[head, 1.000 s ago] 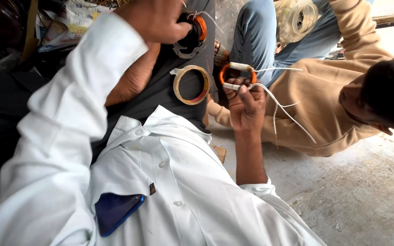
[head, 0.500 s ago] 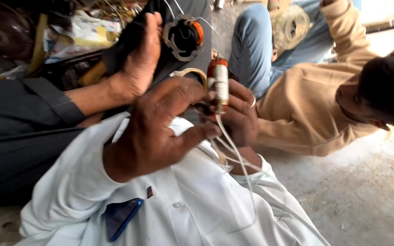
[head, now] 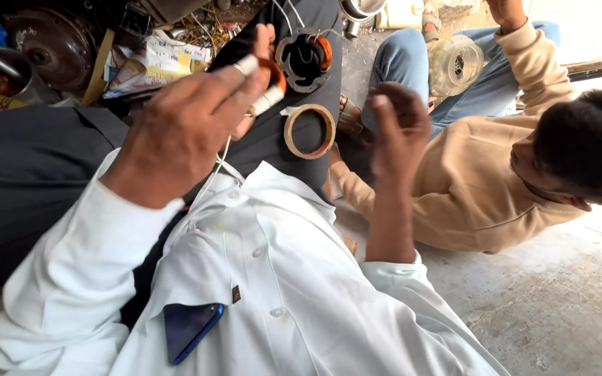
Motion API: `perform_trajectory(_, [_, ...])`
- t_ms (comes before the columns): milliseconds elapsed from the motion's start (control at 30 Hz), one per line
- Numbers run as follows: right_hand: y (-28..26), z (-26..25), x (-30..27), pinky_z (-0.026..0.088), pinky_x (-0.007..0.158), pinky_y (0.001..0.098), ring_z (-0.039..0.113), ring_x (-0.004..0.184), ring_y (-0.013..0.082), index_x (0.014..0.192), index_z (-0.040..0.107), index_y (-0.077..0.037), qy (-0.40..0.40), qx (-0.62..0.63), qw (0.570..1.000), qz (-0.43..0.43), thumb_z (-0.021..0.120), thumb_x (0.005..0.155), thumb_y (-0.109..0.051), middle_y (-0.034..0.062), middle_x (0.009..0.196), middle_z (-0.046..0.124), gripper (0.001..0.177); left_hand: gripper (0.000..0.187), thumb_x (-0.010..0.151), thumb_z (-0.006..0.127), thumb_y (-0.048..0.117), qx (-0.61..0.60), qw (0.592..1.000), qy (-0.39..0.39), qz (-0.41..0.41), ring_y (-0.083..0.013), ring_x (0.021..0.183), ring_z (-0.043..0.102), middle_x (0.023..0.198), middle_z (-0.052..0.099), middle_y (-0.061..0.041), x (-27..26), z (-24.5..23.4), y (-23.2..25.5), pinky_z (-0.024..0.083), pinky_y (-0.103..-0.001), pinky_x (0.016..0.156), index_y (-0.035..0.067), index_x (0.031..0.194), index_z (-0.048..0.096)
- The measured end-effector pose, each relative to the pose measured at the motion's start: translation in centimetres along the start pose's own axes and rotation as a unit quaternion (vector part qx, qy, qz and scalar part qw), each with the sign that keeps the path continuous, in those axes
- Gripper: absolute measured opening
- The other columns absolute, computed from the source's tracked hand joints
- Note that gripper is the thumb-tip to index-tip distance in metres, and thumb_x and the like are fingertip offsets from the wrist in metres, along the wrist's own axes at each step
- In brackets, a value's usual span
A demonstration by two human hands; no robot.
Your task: The person repairs a motor stator by hand, threading white wires through the core and wrapping copper coils with tape. They strip wire ends using a match, connect the wires, and secure the assembly with tape.
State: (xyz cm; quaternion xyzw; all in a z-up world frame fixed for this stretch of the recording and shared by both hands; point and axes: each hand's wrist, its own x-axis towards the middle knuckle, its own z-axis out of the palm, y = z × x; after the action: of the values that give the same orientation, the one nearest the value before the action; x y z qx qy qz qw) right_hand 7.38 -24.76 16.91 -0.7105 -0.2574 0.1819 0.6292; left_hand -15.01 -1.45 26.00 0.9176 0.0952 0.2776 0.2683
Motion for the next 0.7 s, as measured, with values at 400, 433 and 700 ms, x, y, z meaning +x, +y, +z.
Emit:
perform_trajectory(400, [5.1, 0.3, 11.1, 0.041, 0.119, 0.0516, 0.044, 0.147, 0.0338, 0.160, 0.037, -0.010, -0.402, -0.154, 0.903, -0.014, 0.099, 0.070, -0.038, 0.0139, 0.164, 0.040, 0.113, 0.007, 0.090, 0.065, 0.003, 0.153, 0.959, -0.159, 0.180, -0.0264, 0.097, 0.069, 0.106, 0.066, -0.014, 2.1, 8.5, -5.9, 0.060, -0.027, 0.086, 0.000, 0.093, 0.071])
perform_trajectory(433, [5.1, 0.5, 11.2, 0.035, 0.124, 0.0530, 0.038, 0.151, 0.0361, 0.162, 0.036, -0.011, -0.422, -0.218, 0.876, -0.082, 0.101, 0.067, -0.043, 0.0151, 0.165, 0.039, 0.119, 0.007, 0.089, 0.066, 0.002, 0.140, 0.960, -0.170, 0.172, -0.0259, 0.097, 0.069, 0.108, 0.066, -0.014, 2.3, 8.6, -5.8, 0.060, -0.028, 0.090, 0.000, 0.094, 0.071])
perform_trajectory(700, [7.0, 1.7, 12.0, 0.029, 0.129, 0.0506, 0.029, 0.156, 0.0378, 0.157, 0.047, -0.011, -0.462, -0.241, 0.829, -0.206, 0.104, 0.068, -0.045, 0.0129, 0.160, 0.049, 0.111, 0.016, 0.077, 0.070, -0.001, 0.123, 0.958, -0.193, 0.170, -0.0345, 0.110, 0.069, 0.124, 0.065, -0.020, 2.2, 9.5, -6.3, 0.061, -0.029, 0.087, -0.002, 0.092, 0.072])
